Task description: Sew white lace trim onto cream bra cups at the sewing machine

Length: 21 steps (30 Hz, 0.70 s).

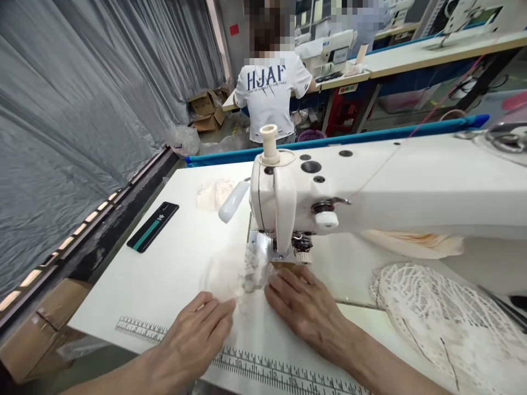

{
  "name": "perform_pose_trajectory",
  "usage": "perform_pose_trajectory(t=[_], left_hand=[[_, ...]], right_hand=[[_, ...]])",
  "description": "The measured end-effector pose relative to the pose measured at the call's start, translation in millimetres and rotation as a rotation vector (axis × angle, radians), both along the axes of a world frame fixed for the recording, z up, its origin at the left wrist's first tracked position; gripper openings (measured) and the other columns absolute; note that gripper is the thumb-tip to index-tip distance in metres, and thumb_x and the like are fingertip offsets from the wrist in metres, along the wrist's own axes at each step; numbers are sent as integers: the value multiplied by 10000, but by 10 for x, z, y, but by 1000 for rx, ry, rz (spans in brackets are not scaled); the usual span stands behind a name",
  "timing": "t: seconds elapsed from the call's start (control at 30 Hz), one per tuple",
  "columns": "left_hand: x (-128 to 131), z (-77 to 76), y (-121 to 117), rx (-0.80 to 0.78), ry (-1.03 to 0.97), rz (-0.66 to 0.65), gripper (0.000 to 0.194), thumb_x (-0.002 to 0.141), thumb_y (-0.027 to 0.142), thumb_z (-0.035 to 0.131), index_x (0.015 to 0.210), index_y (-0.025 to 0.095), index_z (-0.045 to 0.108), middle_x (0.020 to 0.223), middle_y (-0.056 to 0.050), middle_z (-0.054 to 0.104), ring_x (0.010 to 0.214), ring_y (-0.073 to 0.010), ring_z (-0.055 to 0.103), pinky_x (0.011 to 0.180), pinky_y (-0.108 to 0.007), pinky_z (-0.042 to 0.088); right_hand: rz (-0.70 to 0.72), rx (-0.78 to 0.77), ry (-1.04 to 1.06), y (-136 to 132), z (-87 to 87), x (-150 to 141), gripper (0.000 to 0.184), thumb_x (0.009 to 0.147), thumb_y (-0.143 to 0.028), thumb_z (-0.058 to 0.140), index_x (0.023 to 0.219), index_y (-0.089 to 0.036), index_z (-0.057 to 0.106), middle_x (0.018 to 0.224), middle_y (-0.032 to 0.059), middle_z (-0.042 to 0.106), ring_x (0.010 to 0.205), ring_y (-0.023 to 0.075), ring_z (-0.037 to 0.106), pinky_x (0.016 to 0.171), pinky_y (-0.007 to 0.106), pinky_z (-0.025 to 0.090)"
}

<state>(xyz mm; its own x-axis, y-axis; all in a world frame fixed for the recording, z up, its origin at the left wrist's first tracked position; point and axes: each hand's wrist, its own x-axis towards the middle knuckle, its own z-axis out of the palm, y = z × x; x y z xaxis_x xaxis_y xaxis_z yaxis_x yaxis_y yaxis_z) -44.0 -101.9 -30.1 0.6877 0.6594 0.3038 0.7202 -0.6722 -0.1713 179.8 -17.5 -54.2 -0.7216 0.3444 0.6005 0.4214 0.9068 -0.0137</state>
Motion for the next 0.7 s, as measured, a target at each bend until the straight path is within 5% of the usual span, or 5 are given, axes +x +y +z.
perform_pose_trajectory(t=[0.17,0.23,0.4,0.5,0.7], left_hand=[[-57,204,-163,-344,3,18,91,861,185,500,788,137,524,717,-29,594,586,-145,503,629,-317,401],[20,249,8,-386,-47,46,44,863,129,493,842,145,528,801,-30,620,676,-153,540,680,-318,400],[241,213,711,-555,-185,-125,517,843,-3,433,1309,214,378,1113,-39,617,1159,-192,451,927,-378,318],[199,194,981,-767,-230,-125,415,886,209,521,1290,253,438,915,-7,654,1043,-201,503,896,-377,325],[-21,193,1008,-774,-350,134,243,899,315,508,1103,213,589,778,18,611,792,-145,544,850,-350,332]], right_hand=[[130,-3,-7,-83,85,11,319,914,-6,284,943,-106,586,826,87,675,746,186,601,632,316,438],[135,2,10,-83,98,11,314,920,-16,286,947,-116,582,823,81,672,716,172,604,602,299,451],[184,-2,35,-61,88,48,255,903,-19,356,1004,-103,575,829,83,661,744,160,613,650,290,494],[187,-35,29,-35,61,81,246,900,-18,368,1029,-83,567,851,97,659,747,164,606,652,307,502],[144,-63,8,35,-27,87,248,909,-26,354,1018,-92,567,885,107,657,706,166,597,592,305,495]])
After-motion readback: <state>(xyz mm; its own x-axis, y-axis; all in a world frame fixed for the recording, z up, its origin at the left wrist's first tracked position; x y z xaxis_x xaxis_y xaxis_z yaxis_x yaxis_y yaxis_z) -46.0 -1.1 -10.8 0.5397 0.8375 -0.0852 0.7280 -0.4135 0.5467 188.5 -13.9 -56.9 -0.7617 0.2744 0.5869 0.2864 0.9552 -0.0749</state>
